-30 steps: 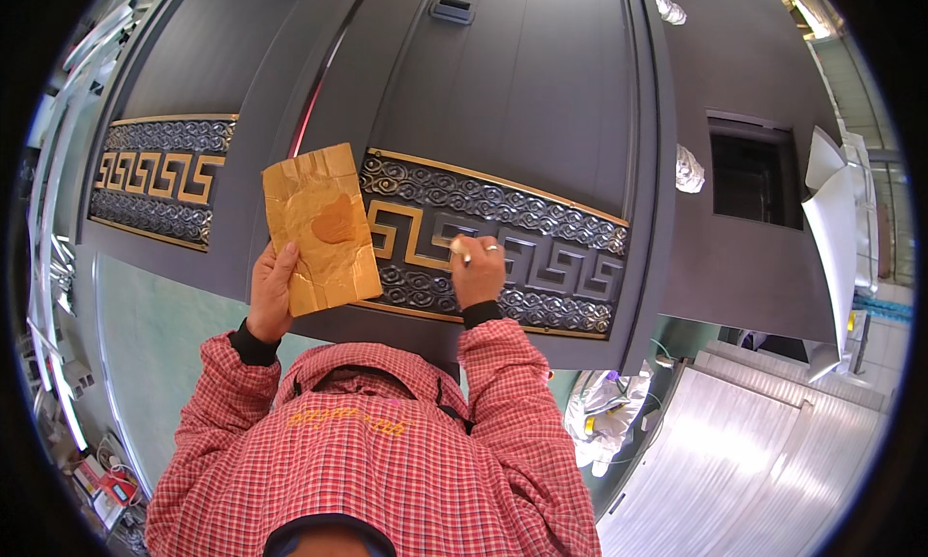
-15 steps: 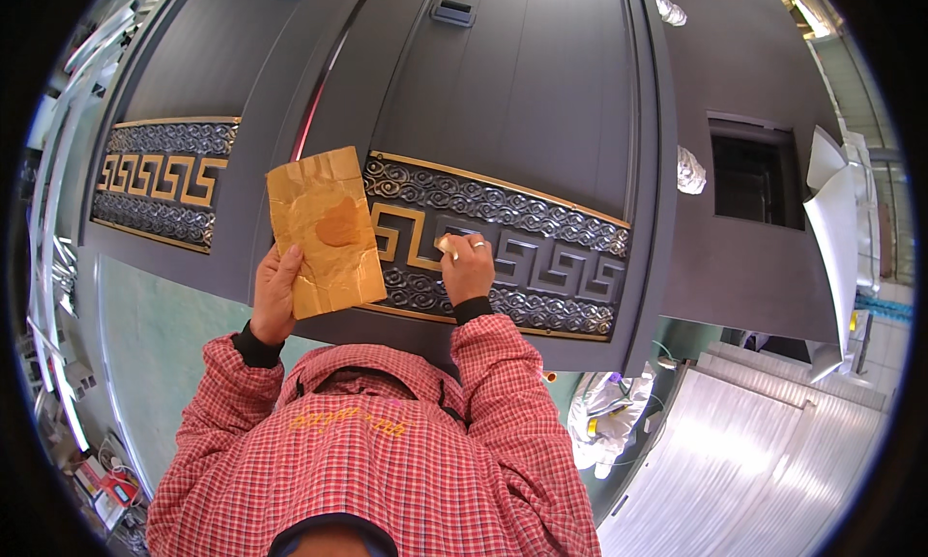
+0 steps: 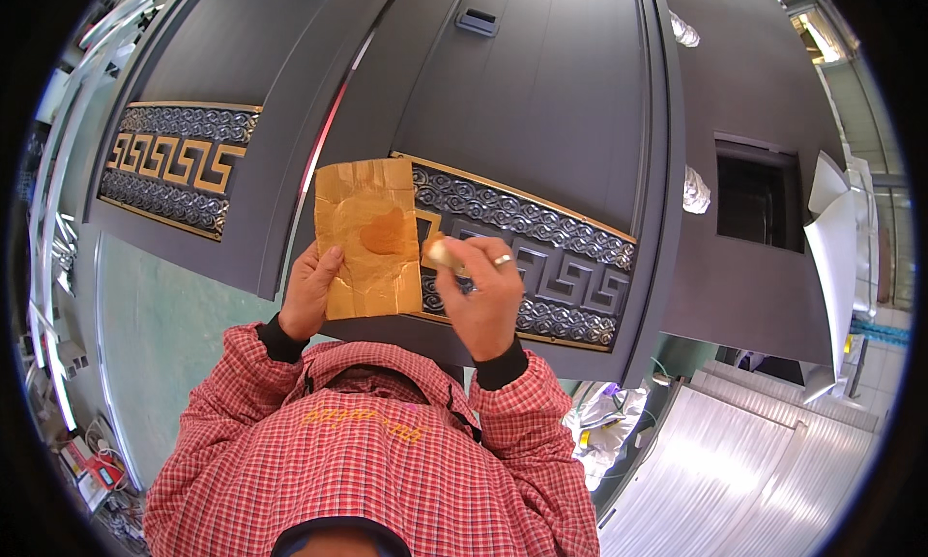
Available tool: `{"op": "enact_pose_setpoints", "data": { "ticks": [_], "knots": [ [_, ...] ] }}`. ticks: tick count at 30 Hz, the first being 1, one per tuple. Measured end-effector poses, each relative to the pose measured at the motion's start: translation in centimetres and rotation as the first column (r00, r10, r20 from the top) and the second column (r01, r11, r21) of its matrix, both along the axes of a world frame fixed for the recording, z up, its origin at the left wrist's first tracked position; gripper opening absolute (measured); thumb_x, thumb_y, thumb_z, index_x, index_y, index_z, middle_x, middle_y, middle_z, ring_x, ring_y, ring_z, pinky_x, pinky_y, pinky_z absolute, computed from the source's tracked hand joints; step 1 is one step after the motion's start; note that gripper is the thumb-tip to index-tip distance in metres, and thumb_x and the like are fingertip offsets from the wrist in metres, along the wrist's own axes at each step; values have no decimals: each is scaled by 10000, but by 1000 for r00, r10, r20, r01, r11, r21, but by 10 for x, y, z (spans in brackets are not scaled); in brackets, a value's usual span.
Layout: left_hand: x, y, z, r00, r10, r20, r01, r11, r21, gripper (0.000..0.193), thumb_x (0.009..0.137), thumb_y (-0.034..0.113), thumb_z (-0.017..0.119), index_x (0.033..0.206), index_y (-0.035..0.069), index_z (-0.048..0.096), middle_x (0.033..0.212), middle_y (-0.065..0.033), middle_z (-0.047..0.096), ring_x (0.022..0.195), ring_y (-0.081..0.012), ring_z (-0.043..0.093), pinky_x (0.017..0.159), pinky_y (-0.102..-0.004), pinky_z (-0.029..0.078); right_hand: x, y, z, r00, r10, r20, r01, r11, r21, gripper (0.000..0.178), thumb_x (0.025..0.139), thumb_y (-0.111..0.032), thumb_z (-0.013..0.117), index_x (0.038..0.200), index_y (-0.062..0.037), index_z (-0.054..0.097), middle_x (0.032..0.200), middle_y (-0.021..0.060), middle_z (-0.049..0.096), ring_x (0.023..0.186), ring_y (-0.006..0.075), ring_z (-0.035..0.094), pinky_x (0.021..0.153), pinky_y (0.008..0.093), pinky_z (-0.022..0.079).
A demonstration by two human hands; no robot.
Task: The person applies gold leaf to a decorative panel with a Greek key pattern. They hold a sheet of gold leaf in the left hand and use a small tool in the right hand to press and smooth the leaf onto the panel surface. The person briefly bends down to pick up a small container from the floor and continues applying the leaf.
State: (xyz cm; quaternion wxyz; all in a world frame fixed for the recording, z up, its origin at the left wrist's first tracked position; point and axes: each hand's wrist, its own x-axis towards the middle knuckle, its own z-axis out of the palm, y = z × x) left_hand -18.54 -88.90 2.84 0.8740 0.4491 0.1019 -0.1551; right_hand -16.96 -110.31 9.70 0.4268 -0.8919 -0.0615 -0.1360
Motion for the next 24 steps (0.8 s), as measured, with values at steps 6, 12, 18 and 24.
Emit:
{"op": "enact_pose_setpoints", "data": {
  "ticks": [6,12,18,24],
  "knots": [
    [-1,-7,5,1000,-15,13,15,1000,-4,295,995,165,436,1228,-12,473,1135,-78,603,983,-128,604,843,-268,514,6,13,9,981,187,51,-172,961,-218,264,649,26,671,897,-62,651,841,72,575,780,259,569,631,341,484],
    [2,6,-2,998,64,-14,-64,998,-10,285,993,166,440,1213,-11,477,1137,-78,603,988,-137,607,846,-279,517,18,-27,-19,999,-39,-29,32,975,-218,226,672,-6,670,885,-79,665,852,78,585,796,273,578,649,353,480],
    [7,10,0,996,85,-33,-85,996,-8,292,992,173,443,1219,-9,470,1139,-78,602,979,-138,610,842,-282,521,31,-50,-136,968,-175,-178,145,975,-170,186,716,-75,665,900,-94,668,876,90,589,826,297,580,701,385,475],
    [11,11,-2,996,75,-39,-75,997,-7,295,993,174,442,1223,-9,466,1146,-83,600,984,-142,611,846,-285,520,40,-42,-164,966,-188,-178,138,955,-262,188,715,-85,666,902,-107,666,875,100,578,829,307,572,712,400,476]
  ]
}}
